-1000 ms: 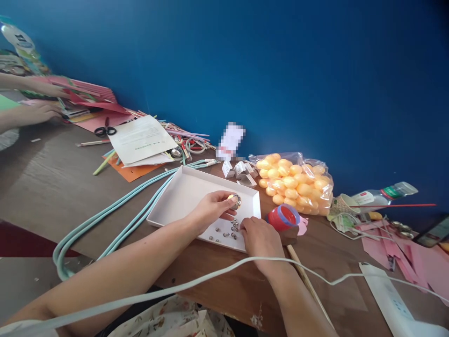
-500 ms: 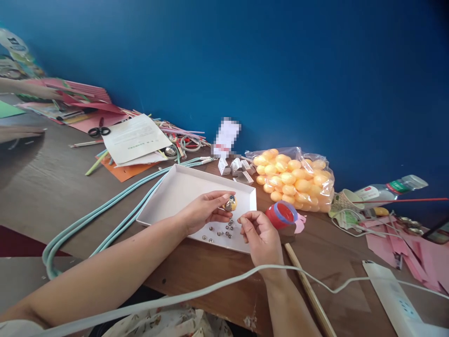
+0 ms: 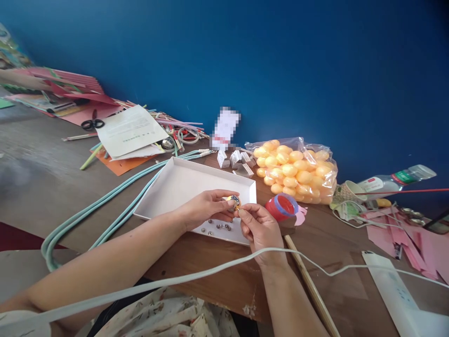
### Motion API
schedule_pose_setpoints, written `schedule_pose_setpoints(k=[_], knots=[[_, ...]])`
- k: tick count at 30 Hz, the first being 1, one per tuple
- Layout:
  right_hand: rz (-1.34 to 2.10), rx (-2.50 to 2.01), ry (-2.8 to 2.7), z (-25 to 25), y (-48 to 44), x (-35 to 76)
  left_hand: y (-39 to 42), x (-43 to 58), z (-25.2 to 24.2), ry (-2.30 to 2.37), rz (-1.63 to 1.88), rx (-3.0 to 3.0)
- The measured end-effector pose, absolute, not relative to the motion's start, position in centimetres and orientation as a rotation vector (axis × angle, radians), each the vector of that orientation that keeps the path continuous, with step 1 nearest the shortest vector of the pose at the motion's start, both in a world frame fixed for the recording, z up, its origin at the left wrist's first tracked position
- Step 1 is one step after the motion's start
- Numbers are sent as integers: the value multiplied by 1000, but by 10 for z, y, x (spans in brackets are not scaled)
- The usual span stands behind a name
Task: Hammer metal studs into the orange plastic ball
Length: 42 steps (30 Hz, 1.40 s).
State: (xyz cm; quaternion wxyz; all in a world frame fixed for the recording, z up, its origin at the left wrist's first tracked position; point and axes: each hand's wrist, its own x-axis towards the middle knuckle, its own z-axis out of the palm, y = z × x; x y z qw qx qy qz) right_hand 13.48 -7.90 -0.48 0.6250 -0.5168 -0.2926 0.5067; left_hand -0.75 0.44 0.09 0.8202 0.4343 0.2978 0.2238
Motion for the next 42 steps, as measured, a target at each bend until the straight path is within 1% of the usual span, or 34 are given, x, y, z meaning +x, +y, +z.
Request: schedule_pose_setpoints(k=[19, 42], knots=[[1239, -1181, -642, -4, -77, 141, 3, -7, 5, 669, 494, 1007], [1228, -1179, -673, -4, -77, 140, 1, -7, 10, 678, 500, 1005]])
